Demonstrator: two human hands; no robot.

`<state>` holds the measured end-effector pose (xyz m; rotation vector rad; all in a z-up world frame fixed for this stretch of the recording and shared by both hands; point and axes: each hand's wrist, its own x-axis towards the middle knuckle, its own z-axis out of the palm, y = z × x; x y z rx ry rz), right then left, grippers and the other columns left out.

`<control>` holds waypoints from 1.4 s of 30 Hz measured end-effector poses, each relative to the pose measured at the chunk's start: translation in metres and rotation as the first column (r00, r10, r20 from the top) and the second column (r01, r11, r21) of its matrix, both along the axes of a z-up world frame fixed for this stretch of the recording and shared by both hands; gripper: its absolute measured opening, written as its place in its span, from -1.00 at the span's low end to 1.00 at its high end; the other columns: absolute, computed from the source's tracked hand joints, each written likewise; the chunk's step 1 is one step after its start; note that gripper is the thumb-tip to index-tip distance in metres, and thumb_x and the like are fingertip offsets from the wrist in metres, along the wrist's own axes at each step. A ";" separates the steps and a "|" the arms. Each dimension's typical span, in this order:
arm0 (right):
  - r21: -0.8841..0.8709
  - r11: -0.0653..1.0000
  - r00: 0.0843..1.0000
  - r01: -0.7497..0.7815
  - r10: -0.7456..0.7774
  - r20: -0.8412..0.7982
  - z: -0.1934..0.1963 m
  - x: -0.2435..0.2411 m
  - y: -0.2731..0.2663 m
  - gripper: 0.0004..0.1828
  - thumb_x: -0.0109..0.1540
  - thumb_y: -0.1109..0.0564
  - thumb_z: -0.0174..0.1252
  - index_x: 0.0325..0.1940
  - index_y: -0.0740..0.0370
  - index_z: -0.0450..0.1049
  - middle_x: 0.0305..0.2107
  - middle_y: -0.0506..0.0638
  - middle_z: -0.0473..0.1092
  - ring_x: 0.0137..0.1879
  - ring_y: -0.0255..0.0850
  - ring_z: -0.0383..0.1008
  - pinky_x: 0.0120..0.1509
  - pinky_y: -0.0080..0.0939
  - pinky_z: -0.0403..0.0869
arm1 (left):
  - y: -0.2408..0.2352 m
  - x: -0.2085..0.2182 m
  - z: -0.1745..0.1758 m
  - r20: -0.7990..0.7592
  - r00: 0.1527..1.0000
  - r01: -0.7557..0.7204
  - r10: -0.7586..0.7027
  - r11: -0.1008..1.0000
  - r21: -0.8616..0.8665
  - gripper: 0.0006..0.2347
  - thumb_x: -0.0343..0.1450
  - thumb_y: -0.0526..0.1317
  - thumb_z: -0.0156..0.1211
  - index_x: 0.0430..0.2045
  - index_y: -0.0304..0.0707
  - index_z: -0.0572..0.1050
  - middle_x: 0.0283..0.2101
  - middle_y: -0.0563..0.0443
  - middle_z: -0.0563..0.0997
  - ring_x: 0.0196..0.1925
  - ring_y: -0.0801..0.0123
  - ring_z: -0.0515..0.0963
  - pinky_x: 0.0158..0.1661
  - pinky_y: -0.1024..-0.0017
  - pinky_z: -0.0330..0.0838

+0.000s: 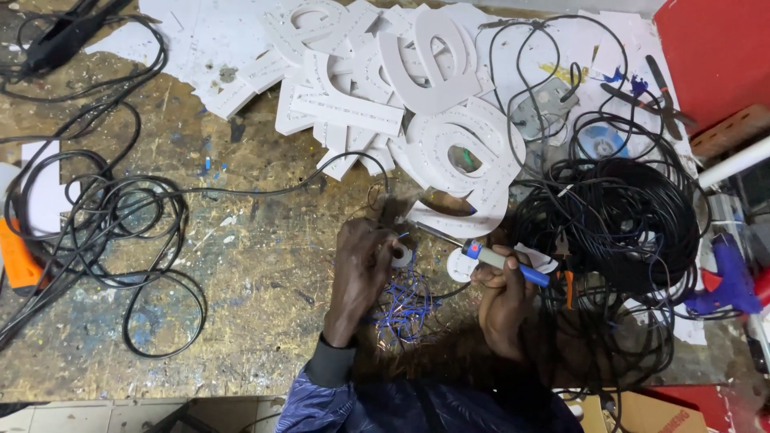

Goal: Soldering electrical wires to LED strips for sign fabrication on a workbench.

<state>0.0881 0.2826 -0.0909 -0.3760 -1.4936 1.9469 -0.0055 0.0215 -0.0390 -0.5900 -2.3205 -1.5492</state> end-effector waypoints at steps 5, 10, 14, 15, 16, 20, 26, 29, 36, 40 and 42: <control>-0.001 1.000 1.000 -0.008 0.008 -0.012 0.004 0.002 -0.003 -0.64 0.55 0.01 0.08 0.17 0.39 0.56 -0.58 0.16 0.47 -0.41 -0.11 0.63 -0.28 -0.18 0.68 | -0.011 0.014 -0.018 -0.002 1.000 0.003 -0.003 0.995 -0.101 -0.92 0.53 -0.26 0.37 -0.20 -0.20 0.75 -0.19 -0.17 0.68 0.19 -0.16 0.60 0.16 0.03 0.45; 0.008 0.998 0.998 -0.060 0.060 -0.001 0.014 0.003 -0.010 -0.64 0.57 0.04 0.04 0.17 0.41 0.55 -0.58 0.15 0.47 -0.39 -0.12 0.63 -0.25 -0.19 0.67 | -0.016 0.018 -0.056 0.052 0.998 0.051 -0.043 0.985 -0.163 -0.93 0.49 -0.26 0.39 -0.22 -0.15 0.75 -0.14 -0.14 0.67 0.19 -0.13 0.60 0.17 0.01 0.46; 0.009 0.995 0.995 -0.102 0.102 0.018 0.028 0.000 -0.018 -0.62 0.58 0.00 0.03 0.16 0.40 0.55 -0.60 0.15 0.47 -0.41 -0.13 0.62 -0.28 -0.19 0.64 | -0.019 0.027 -0.013 0.082 0.994 0.086 -0.072 0.980 -0.181 -0.90 0.46 -0.26 0.41 -0.19 -0.16 0.74 -0.12 -0.18 0.70 0.15 -0.20 0.63 0.14 -0.04 0.48; 0.012 0.993 0.993 -0.116 0.116 0.025 0.028 -0.001 -0.017 -0.61 0.58 -0.02 0.03 0.16 0.40 0.55 -0.60 0.14 0.47 -0.42 -0.13 0.61 -0.29 -0.19 0.63 | -0.020 0.029 -0.002 0.091 0.993 0.090 -0.074 0.980 -0.176 -0.90 0.47 -0.28 0.40 -0.19 -0.20 0.73 -0.12 -0.21 0.70 0.15 -0.22 0.63 0.14 -0.05 0.47; 0.013 0.993 0.993 -0.119 0.118 0.022 0.022 -0.003 -0.013 -0.61 0.58 -0.02 0.03 0.16 0.40 0.55 -0.60 0.14 0.47 -0.42 -0.13 0.61 -0.29 -0.19 0.63 | -0.021 0.028 -0.011 0.087 0.994 0.087 -0.072 0.981 -0.176 -0.90 0.47 -0.28 0.40 -0.19 -0.20 0.73 -0.12 -0.21 0.70 0.15 -0.22 0.63 0.14 -0.05 0.47; -0.070 0.983 0.986 -0.167 0.169 0.015 0.017 -0.006 -0.005 -0.61 0.57 -0.03 0.03 0.19 0.37 0.53 -0.61 0.18 0.47 -0.41 -0.09 0.62 -0.28 -0.17 0.61 | -0.027 0.029 -0.018 0.163 0.984 0.075 -0.069 0.997 -0.031 -0.94 0.54 -0.26 0.34 -0.18 -0.17 0.69 -0.14 -0.20 0.71 0.10 -0.24 0.65 0.13 -0.04 0.49; 0.038 0.936 0.933 -0.350 0.352 -0.067 0.037 -0.006 -0.010 -0.57 0.52 -0.05 0.11 0.34 0.28 0.47 -0.20 0.38 0.65 -0.02 0.12 0.76 -0.13 -0.10 0.69 | -0.029 0.027 0.000 0.202 0.977 0.048 -0.069 0.993 0.107 -0.93 0.61 -0.24 0.28 -0.15 -0.18 0.65 -0.15 -0.18 0.70 0.08 -0.18 0.68 0.15 0.01 0.52; 0.165 0.897 0.899 -0.410 0.428 -0.094 0.048 -0.001 -0.024 -0.51 0.51 -0.06 0.13 0.40 0.33 0.44 -0.04 0.53 0.64 0.14 0.27 0.74 -0.04 -0.03 0.72 | -0.029 0.025 0.005 0.222 0.972 0.055 -0.077 0.993 0.102 -0.92 0.62 -0.23 0.27 -0.15 -0.18 0.66 -0.15 -0.16 0.70 0.09 -0.14 0.68 0.17 0.00 0.51; 0.164 0.898 0.905 -0.408 0.421 -0.055 0.045 0.006 -0.025 -0.46 0.52 -0.08 0.11 0.40 0.41 0.43 -0.14 0.47 0.65 0.05 0.18 0.76 -0.05 -0.10 0.71 | -0.030 0.033 0.006 0.090 0.993 0.097 -0.082 0.979 -0.181 -0.96 0.50 -0.28 0.44 -0.25 -0.19 0.74 -0.11 -0.10 0.66 0.19 -0.11 0.60 0.23 0.03 0.43; 0.132 0.917 0.923 -0.376 0.384 -0.038 0.036 0.009 -0.021 -0.42 0.50 -0.12 0.13 0.39 0.44 0.42 -0.15 0.46 0.64 0.02 0.17 0.76 -0.09 -0.10 0.72 | -0.030 0.035 -0.008 0.112 0.989 0.114 -0.099 0.984 -0.138 -0.97 0.52 -0.26 0.38 -0.25 -0.15 0.71 -0.09 -0.12 0.65 0.22 -0.19 0.60 0.26 -0.02 0.45; 0.132 0.919 0.925 -0.372 0.378 -0.029 0.032 0.008 -0.020 -0.41 0.51 -0.12 0.13 0.42 0.43 0.43 -0.20 0.45 0.64 -0.01 0.16 0.76 -0.10 -0.11 0.71 | -0.032 0.034 -0.004 0.154 0.984 0.105 -0.086 0.987 -0.118 -0.95 0.58 -0.23 0.31 -0.21 -0.13 0.66 -0.07 -0.11 0.67 0.23 -0.17 0.60 0.27 -0.02 0.44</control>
